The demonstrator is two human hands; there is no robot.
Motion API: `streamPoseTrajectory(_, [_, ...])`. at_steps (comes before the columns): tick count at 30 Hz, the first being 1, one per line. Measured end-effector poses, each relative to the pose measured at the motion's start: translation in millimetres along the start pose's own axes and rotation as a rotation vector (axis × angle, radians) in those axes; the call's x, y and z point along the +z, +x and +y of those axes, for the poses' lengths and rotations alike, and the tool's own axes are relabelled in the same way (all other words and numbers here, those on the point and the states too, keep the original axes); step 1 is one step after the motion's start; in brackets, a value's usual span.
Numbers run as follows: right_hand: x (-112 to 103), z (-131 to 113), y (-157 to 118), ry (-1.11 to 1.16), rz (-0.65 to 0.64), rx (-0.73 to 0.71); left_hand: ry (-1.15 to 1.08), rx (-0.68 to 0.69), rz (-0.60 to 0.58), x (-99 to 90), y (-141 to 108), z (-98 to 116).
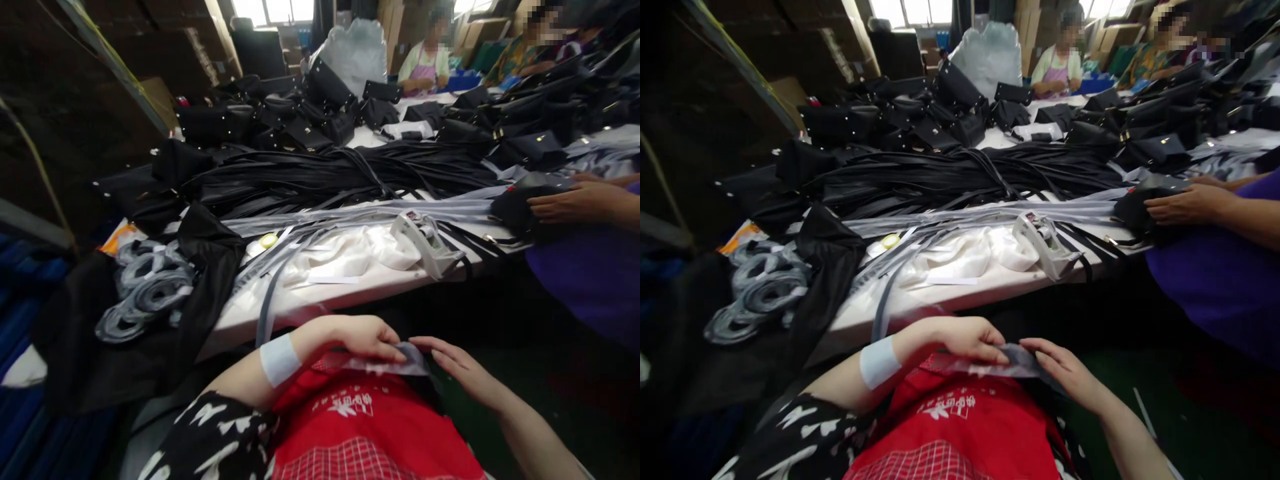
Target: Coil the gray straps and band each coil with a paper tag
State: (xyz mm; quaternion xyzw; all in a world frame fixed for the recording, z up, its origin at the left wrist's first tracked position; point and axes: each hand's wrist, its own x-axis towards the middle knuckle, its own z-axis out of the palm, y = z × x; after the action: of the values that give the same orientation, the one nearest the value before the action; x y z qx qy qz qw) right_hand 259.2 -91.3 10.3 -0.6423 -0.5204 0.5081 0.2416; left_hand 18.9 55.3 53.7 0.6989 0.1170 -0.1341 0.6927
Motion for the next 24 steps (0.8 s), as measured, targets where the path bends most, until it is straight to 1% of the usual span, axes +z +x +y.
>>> streamPoseTrajectory(1, [10.8, -12.3, 6.7, 0.048, -0.132, -0.018, -0.108, -0.018, -0.016, -2.0, 0.9, -2.1])
streamPoseTrajectory(2, [18.5, -22.5, 11.5, 0.070, -0.223, -0.031, -0.193, -0.027, -0.042, -5.0, -0.2, -6.5])
streamPoseTrajectory(3, [22.4, -29.9, 14.8, 0.052, -0.266, -0.045, -0.252, -0.030, -0.081, -9.0, -3.5, -12.7])
streamPoseTrajectory(5, [18.5, -36.8, 18.0, -0.037, -0.259, -0.082, -0.303, -0.036, -0.162, -18.4, -16.3, -28.9])
streamPoseTrajectory(7, [3.9, -36.1, 19.2, -0.117, -0.234, -0.099, -0.352, -0.068, -0.235, -26.9, -33.8, -45.5])
streamPoseTrajectory(9, [-13.0, -33.4, 19.2, -0.162, -0.243, -0.073, -0.423, -0.123, -0.332, -31.7, -50.2, -58.4])
streamPoseTrajectory(11, [-25.5, -32.3, 17.6, -0.190, -0.247, -0.040, -0.475, -0.174, -0.394, -32.4, -62.0, -65.9])
streamPoseTrajectory(12, [-29.4, -32.7, 16.4, -0.201, -0.245, -0.028, -0.487, -0.201, -0.401, -31.5, -66.1, -67.9])
streamPoseTrajectory(13, [-31.8, -33.7, 14.9, -0.209, -0.236, -0.021, -0.487, -0.226, -0.384, -30.0, -69.2, -69.0])
streamPoseTrajectory(15, [-32.9, -36.8, 11.9, -0.209, -0.207, -0.010, -0.481, -0.250, -0.320, -26.3, -73.4, -69.6])
streamPoseTrajectory(17, [-31.1, -40.8, 10.0, -0.201, -0.194, 0.006, -0.488, -0.233, -0.239, -22.8, -75.7, -69.2])
streamPoseTrajectory(20, [-26.5, -46.9, 10.4, -0.208, -0.223, 0.025, -0.511, -0.184, -0.145, -18.6, -75.5, -68.0])
streamPoseTrajectory(22, [-24.4, -49.2, 11.5, -0.224, -0.257, 0.024, -0.501, -0.186, -0.150, -15.7, -73.5, -66.6])
streamPoseTrajectory(24, [-24.4, -47.2, 11.1, -0.234, -0.273, 0.011, -0.493, -0.211, -0.191, -11.5, -72.1, -64.1])
